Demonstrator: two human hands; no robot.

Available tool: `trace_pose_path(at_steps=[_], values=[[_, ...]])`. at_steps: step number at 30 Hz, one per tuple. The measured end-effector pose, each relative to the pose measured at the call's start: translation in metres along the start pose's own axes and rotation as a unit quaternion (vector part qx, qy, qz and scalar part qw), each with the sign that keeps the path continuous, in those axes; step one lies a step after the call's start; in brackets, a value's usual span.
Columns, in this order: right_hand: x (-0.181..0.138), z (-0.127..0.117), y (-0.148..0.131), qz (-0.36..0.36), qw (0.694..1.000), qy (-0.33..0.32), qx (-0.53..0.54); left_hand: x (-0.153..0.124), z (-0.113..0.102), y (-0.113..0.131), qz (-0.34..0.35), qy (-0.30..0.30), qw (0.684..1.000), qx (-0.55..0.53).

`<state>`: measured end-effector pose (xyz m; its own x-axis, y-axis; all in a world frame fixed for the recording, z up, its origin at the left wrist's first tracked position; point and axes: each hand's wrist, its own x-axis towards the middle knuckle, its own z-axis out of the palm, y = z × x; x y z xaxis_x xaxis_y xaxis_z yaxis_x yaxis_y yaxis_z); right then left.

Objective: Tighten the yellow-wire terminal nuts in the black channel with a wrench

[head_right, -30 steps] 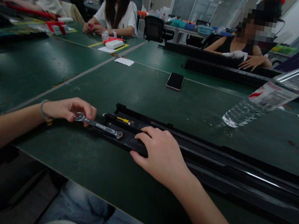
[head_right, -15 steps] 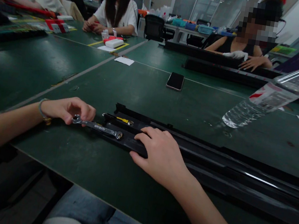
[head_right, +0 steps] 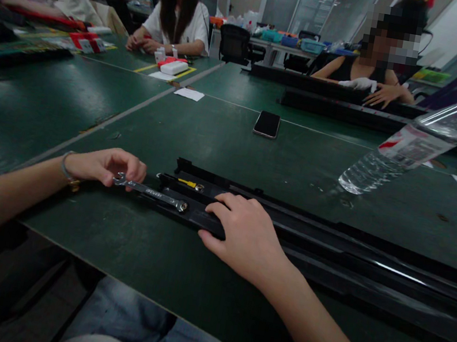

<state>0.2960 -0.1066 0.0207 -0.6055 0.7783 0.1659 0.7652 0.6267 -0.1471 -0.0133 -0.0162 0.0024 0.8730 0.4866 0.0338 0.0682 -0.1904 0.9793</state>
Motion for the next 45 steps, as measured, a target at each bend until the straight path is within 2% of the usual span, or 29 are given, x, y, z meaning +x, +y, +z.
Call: trace_pose_path(at_steps=[21, 27, 45], values=[[0.001, -0.002, 0.0, 0.006, 1.0, -0.011, 0.0, -0.001, 0.001, 0.001, -0.022, -0.001, 1.0, 0.0], [0.002, 0.0, 0.0, 0.008, 1.0, -0.013, -0.005, 0.001, 0.002, 0.005, -0.041, -0.004, 0.999, 0.032], [0.002, 0.0, 0.0, 0.008, 1.0, -0.012, -0.009, 0.002, 0.009, 0.014, -0.043, -0.035, 0.992, 0.118]])
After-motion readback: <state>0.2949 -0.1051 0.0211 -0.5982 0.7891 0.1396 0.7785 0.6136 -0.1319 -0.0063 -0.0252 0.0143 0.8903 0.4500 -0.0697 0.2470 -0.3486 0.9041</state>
